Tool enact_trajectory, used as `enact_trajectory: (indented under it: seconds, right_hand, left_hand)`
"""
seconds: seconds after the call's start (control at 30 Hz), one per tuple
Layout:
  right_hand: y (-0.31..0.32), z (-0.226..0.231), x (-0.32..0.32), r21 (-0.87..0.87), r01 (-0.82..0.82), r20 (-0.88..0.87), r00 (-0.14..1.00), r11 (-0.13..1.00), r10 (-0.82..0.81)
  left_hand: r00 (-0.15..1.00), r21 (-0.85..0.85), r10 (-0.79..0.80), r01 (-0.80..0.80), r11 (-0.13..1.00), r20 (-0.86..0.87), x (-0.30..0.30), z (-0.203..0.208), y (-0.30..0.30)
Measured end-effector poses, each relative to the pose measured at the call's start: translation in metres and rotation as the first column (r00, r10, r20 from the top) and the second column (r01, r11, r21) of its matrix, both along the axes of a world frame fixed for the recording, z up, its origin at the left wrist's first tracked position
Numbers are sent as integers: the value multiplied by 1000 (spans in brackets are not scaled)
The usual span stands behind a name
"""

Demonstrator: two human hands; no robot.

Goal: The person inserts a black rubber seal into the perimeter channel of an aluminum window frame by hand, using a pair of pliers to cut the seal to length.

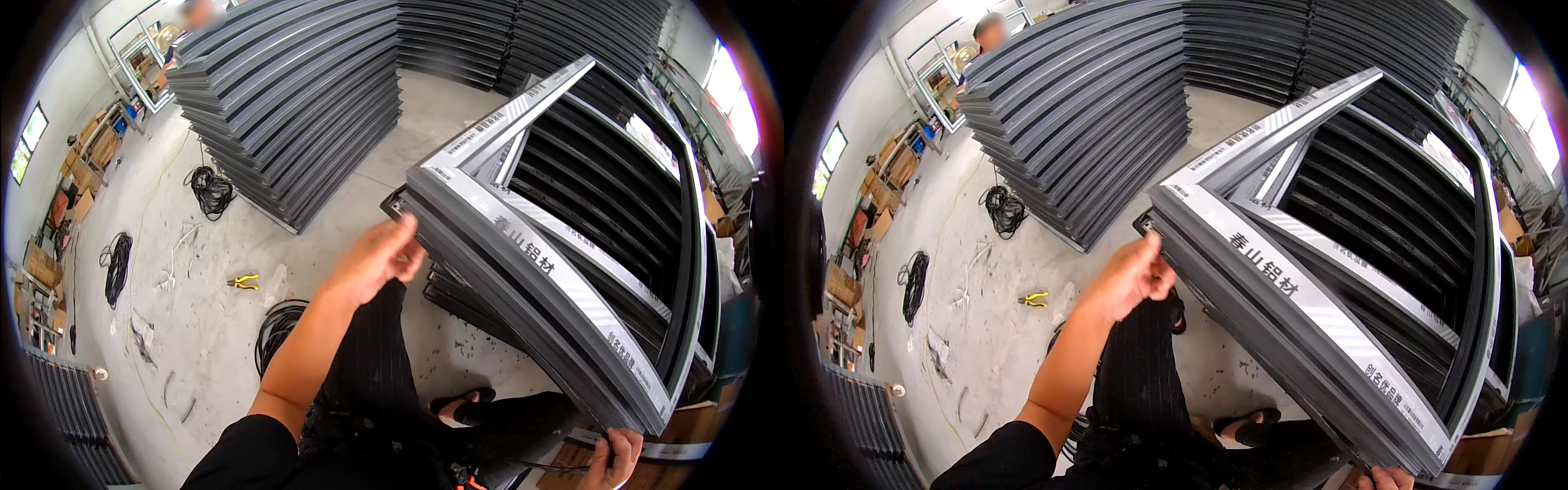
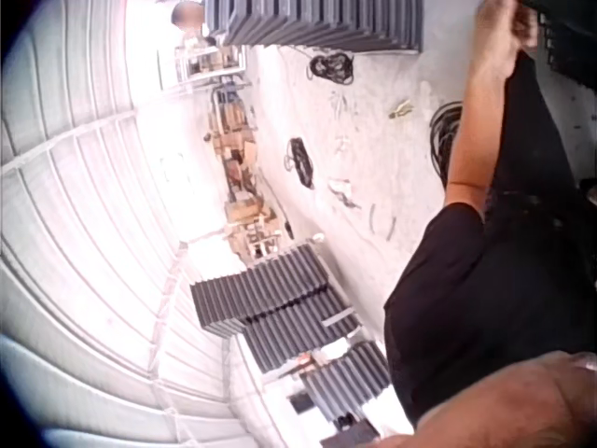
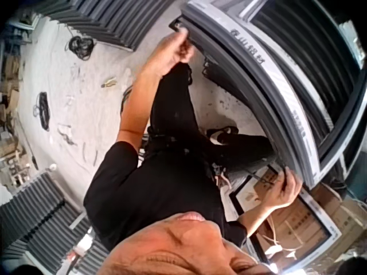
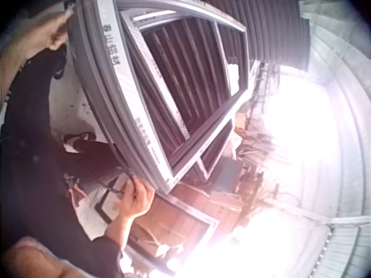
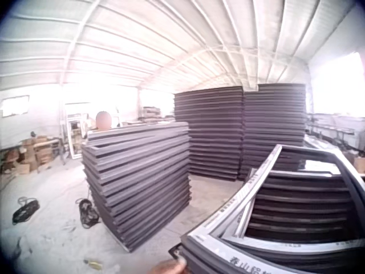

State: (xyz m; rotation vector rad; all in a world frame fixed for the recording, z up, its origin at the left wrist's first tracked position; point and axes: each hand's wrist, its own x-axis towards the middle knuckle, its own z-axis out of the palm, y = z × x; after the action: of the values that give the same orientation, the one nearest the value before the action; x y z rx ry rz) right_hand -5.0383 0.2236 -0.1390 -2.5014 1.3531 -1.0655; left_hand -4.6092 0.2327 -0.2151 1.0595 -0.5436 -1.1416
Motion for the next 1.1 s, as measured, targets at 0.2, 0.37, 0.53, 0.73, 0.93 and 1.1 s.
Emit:
enact_trajectory:
  seconds: [0.2,0.37,0.53,0.73,0.93,1.1]
  right_hand:
    - [-4,4,13,223,108,176,973,969,-149]
    - [-23,45,17,-332,-51,-8,999,942,52]
    - [-64,111,17,-657,-155,-403,899,737,-171]
    - [-61,140,25,-189,-243,-435,889,952,140]
    - [-41,111,2,417,-271,-169,915,867,367]
    - [-31,79,-1,442,-213,-110,951,871,289]
  left_hand:
    - [1000,-126,7,-10,992,-28,-11,-3,-2]
    - [998,-68,53,-55,996,-35,-17,-5,-3]
    - [991,-16,-130,131,991,36,-65,1,15]
    - [989,-102,79,-91,991,-123,-37,3,15]
    - [983,-124,174,-179,976,-52,-5,-7,0]
    - [972,-96,230,-226,969,35,-9,-3,0]
